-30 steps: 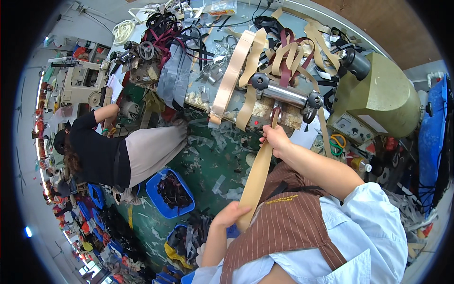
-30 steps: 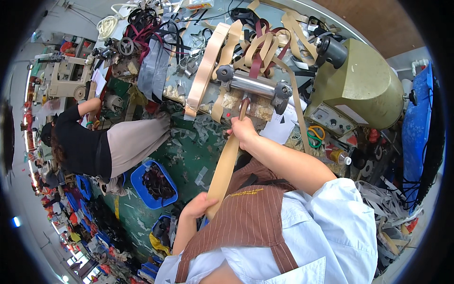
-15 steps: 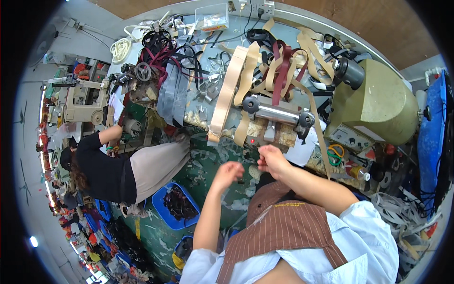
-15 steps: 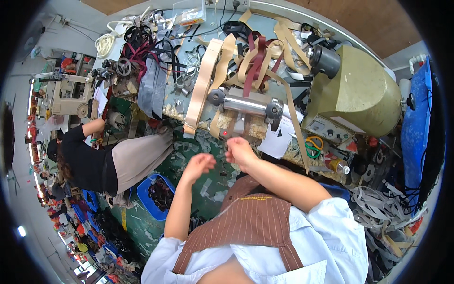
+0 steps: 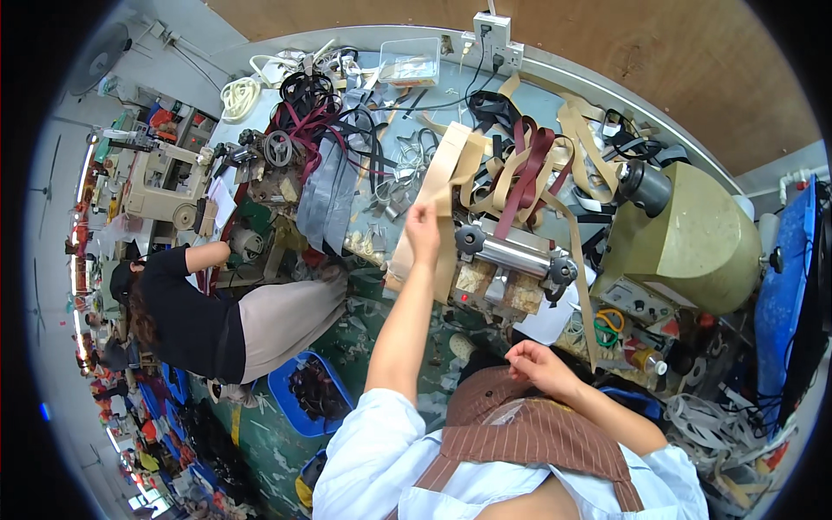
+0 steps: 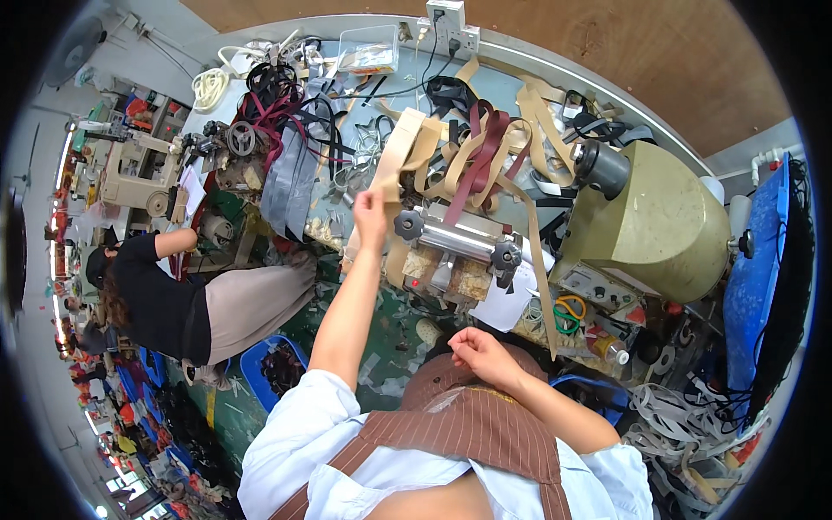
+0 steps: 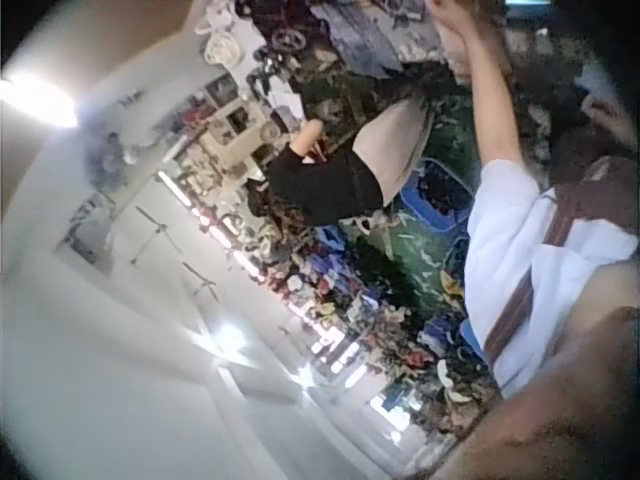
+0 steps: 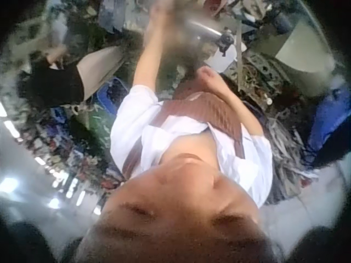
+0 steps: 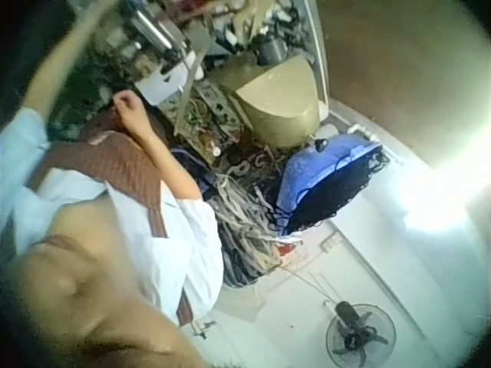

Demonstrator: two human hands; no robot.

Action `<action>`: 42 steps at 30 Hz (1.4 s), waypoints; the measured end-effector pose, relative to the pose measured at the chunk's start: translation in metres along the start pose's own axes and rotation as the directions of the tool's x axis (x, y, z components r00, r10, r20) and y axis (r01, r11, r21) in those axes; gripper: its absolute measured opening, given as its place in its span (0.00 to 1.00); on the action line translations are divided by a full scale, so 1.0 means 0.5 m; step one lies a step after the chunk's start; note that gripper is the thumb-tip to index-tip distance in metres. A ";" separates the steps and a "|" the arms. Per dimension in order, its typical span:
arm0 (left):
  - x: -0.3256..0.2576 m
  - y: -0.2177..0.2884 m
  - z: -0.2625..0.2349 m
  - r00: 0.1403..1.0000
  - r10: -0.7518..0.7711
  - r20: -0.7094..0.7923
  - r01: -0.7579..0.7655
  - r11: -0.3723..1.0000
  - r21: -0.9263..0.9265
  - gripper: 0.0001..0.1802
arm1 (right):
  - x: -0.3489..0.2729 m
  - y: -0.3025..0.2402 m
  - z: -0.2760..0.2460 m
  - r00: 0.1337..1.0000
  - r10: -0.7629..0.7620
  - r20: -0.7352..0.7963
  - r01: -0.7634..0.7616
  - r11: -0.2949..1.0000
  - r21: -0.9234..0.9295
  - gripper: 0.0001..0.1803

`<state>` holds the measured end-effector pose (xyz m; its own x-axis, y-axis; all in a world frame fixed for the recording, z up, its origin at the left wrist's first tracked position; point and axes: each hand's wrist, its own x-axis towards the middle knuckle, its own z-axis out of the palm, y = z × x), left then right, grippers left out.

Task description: The person manipulates beige and maroon fabric straps, folding and aligning them by hand. They feed the straps through a small roller machine on the workbench to flatten or smooth them. The person repeatedly inspects the straps and adjusts their position on the machine throughout the process.

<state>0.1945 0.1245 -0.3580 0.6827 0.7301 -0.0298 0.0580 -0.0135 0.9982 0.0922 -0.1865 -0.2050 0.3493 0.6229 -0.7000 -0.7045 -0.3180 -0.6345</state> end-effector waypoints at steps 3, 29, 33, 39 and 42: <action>-0.076 0.270 -0.060 0.968 0.248 0.025 -0.246 0.966 -0.075 0.07 | 0.006 -0.023 0.009 0.979 -0.202 -0.009 0.201 0.977 -0.067 0.07; -0.456 0.412 -0.261 0.857 -0.400 0.325 0.502 0.789 -0.355 0.25 | 0.009 -0.002 0.221 0.824 -0.163 0.543 0.374 0.876 -0.305 0.14; -0.443 0.413 -0.235 0.874 -0.417 0.251 0.486 0.758 -0.435 0.15 | 0.019 0.015 0.198 0.828 -0.256 0.499 0.457 0.824 -0.336 0.13; -0.410 0.394 -0.219 0.885 -0.370 0.282 0.456 0.812 -0.365 0.08 | 0.067 0.047 0.140 0.902 -0.284 0.326 0.210 0.947 0.242 0.28; -0.395 0.389 -0.192 0.847 -0.379 0.373 0.460 0.873 -0.158 0.11 | 0.189 0.045 0.056 0.993 0.051 -0.108 0.060 0.570 0.820 0.28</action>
<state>0.0009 0.0435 -0.1530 0.8280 0.3685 -0.4226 0.2497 0.4325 0.8664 0.0919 -0.1148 -0.2764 0.3777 0.5247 -0.7629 -0.8867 0.4422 -0.1349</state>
